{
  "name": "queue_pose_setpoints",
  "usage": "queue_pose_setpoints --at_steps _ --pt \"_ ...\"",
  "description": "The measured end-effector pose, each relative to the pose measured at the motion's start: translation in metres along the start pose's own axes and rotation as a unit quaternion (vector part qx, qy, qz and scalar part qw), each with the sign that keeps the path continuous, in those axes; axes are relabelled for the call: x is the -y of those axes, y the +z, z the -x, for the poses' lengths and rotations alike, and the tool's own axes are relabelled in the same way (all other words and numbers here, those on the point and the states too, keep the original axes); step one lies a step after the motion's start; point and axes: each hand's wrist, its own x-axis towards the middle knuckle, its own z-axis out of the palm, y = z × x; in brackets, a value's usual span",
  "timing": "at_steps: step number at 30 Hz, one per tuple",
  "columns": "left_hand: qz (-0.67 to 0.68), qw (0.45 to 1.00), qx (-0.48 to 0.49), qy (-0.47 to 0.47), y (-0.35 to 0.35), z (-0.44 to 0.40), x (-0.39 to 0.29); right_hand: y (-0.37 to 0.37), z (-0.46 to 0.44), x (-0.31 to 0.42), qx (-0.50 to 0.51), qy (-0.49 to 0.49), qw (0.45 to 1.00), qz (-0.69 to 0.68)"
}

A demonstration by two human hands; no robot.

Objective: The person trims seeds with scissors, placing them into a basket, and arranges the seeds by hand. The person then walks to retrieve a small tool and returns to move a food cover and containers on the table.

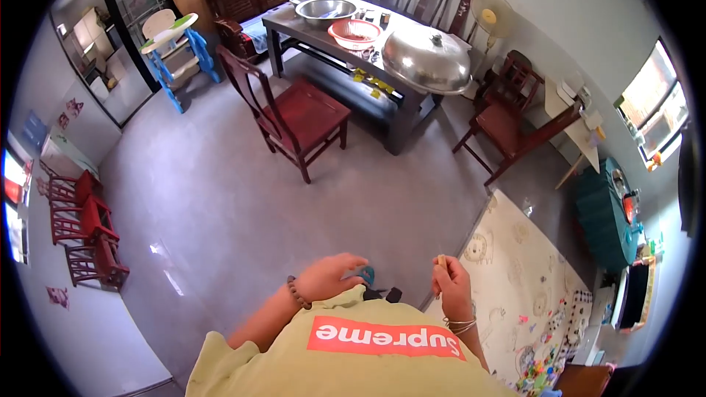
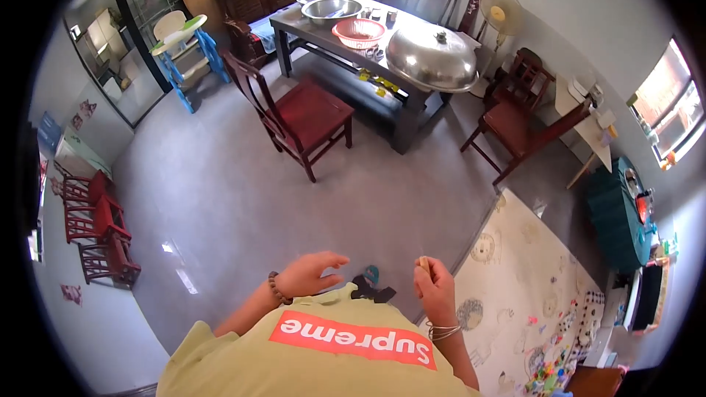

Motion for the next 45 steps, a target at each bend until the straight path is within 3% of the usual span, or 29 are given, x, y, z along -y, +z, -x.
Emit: queue_pose_setpoints --at_steps 6,10,20,30,40,45 --pt "-0.006 0.998 -0.047 -0.038 -0.028 -0.075 0.008 -0.024 -0.111 0.037 0.044 0.005 0.999 0.008" --pt "-0.015 0.997 0.015 -0.076 -0.042 -0.11 0.023 -0.022 -0.158 0.04 0.039 0.002 0.999 0.002" --pt "-0.072 0.994 0.079 -0.029 -0.115 -0.268 0.095 0.012 -0.3 0.072 0.02 0.018 1.0 0.016" --pt "-0.121 0.992 0.032 0.005 -0.216 -0.386 0.165 0.068 -0.436 0.11 0.023 0.036 0.998 0.046" --pt "-0.059 0.994 0.081 -0.042 -0.245 -0.486 0.214 0.07 -0.579 0.134 0.026 0.048 0.997 0.049" --pt "-0.113 0.988 0.084 -0.063 -0.277 -0.558 0.231 0.063 -0.66 0.149 0.044 0.05 0.996 0.051"
